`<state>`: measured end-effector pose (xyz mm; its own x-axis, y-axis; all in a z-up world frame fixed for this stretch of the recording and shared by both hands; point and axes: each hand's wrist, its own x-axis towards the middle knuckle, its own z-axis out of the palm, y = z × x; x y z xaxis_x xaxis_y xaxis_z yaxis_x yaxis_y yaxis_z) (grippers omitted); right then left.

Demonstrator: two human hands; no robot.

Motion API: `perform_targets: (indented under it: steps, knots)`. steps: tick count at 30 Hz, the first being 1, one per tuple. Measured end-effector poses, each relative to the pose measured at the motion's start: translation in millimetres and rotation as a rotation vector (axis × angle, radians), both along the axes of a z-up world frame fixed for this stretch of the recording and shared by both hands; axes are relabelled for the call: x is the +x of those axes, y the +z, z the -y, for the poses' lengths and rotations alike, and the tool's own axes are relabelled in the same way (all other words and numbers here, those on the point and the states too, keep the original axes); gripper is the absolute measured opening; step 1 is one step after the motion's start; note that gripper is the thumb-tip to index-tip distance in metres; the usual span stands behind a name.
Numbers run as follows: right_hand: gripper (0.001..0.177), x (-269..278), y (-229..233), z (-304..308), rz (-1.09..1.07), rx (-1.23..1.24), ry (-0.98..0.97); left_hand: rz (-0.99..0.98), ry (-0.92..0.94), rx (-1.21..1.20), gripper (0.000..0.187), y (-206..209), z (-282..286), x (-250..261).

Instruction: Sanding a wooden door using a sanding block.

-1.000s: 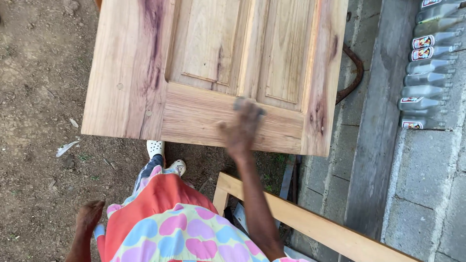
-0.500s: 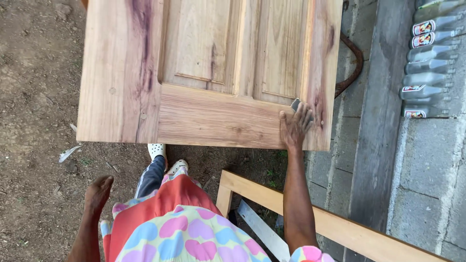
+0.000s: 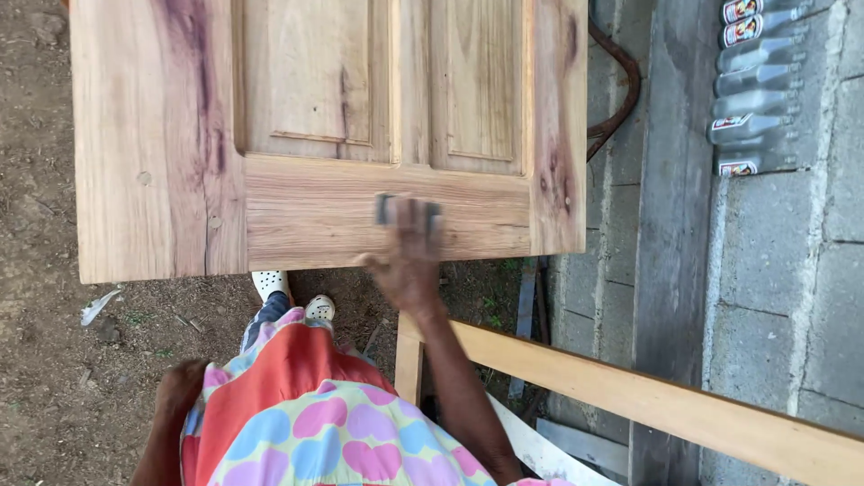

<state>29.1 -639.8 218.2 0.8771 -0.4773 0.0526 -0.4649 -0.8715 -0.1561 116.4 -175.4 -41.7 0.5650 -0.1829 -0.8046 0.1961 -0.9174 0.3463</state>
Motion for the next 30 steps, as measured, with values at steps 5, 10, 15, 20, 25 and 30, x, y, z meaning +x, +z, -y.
perform_targets:
  steps: [5,10,15,20,25,30]
  knots:
    - [0.107,-80.6,-18.7,135.6,-0.104,0.013,-0.249,0.186,-0.003,-0.168,0.053,44.2,69.2,55.2]
    - [0.103,-93.7,-1.7,197.3,-0.192,0.165,-0.603,0.224,0.119,-0.235,0.049,103.8,81.4,72.8]
    - [0.106,-55.7,-23.7,114.8,-0.195,0.035,-0.432,0.504,0.595,-0.351,0.036,181.4,64.3,64.4]
    - [0.111,0.4,16.2,-33.1,-0.026,-0.019,0.015,0.692,0.603,-0.496,0.036,238.5,95.3,91.7]
    - [0.107,-49.2,16.1,9.4,-0.065,0.032,0.147,0.729,0.586,-0.865,0.038,253.3,131.1,102.3]
    - [0.101,-138.8,-6.9,157.6,-0.09,0.074,-0.283,0.752,0.555,-0.955,0.044,284.6,135.5,100.5]
